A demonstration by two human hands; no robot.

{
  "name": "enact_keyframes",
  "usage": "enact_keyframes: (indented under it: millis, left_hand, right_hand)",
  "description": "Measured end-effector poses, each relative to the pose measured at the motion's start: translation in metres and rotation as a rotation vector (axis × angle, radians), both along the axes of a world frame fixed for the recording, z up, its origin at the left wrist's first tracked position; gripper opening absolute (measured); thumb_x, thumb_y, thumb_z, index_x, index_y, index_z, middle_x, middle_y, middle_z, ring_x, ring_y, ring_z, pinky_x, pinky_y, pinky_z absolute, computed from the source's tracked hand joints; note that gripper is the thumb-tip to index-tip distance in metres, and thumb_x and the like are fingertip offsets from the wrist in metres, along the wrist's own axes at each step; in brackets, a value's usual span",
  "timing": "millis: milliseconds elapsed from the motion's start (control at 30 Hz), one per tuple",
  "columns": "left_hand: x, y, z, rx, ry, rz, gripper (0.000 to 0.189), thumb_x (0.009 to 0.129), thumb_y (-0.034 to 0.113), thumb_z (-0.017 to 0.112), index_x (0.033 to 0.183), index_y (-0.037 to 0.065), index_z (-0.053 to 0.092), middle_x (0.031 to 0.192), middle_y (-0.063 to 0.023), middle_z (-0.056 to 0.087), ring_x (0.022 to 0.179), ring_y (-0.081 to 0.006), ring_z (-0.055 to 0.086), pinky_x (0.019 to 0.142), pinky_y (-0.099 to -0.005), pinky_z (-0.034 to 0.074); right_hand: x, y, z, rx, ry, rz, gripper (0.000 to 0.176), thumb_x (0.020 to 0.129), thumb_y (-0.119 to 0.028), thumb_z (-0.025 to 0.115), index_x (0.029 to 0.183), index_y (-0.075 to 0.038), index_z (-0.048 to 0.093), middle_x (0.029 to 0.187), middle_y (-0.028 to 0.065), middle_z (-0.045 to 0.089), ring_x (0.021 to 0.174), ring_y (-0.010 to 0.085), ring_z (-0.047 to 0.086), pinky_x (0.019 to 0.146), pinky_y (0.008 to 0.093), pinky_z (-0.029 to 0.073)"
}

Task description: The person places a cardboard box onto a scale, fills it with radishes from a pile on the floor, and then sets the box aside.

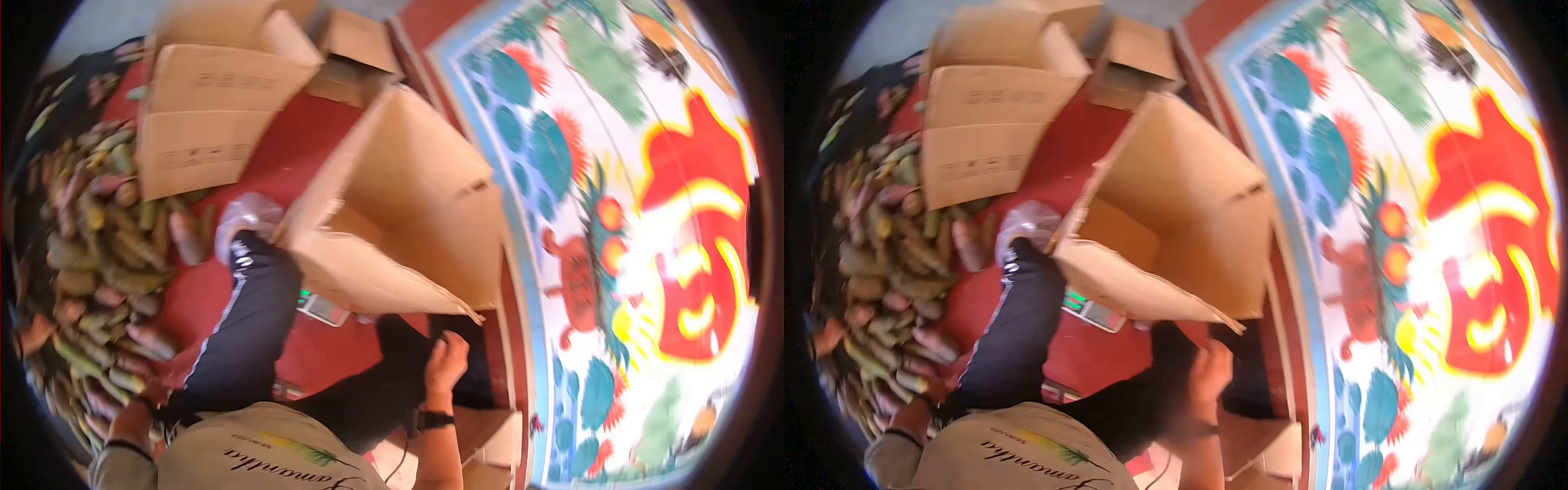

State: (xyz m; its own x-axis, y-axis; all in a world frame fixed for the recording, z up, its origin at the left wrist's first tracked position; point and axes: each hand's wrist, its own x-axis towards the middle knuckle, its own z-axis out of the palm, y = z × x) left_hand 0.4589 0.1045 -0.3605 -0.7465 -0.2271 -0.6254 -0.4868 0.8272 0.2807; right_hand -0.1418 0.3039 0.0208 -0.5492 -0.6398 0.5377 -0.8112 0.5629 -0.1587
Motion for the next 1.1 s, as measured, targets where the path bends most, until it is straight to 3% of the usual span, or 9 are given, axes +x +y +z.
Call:
enact_keyframes:
  millis: [233,700,1100]
  left_hand:
    - [-0.016,-0.003,-0.019,-0.073,-0.05,0.045,0.024,0.065,0.029,0.061,0.08,0.011,0.065,0.087,-0.0127,0.064,0.075,-0.0309,0.061,0.067,-0.0465,0.046]
    - [-0.047,-0.034,-0.025,-0.135,-0.001,0.005,0.017,0.074,0.024,0.056,0.081,0.009,0.062,0.081,-0.0117,0.063,0.072,-0.0305,0.061,0.064,-0.0413,0.047]
    - [-0.016,-0.096,-0.005,-0.259,0.077,0.082,0.014,0.082,0.02,0.051,0.082,0.008,0.059,0.076,-0.0109,0.063,0.07,-0.0302,0.061,0.061,-0.0368,0.049]
  right_hand:
    - [0.001,0.0,-0.002,0.028,0.056,-0.047,0.017,0.08,-0.011,0.059,0.096,-0.006,0.055,0.093,0.0127,0.057,0.079,0.0324,0.057,0.067,0.0396,0.046]
    - [0.001,-0.003,-0.003,0.035,0.044,-0.044,0.018,0.079,-0.008,0.058,0.096,-0.004,0.054,0.092,0.0126,0.056,0.079,0.0325,0.057,0.066,0.038,0.047]
    - [0.002,-0.003,-0.005,-0.057,0.063,-0.026,0.021,0.076,-0.009,0.062,0.096,-0.004,0.056,0.094,0.0116,0.056,0.079,0.0303,0.056,0.067,0.0376,0.046]
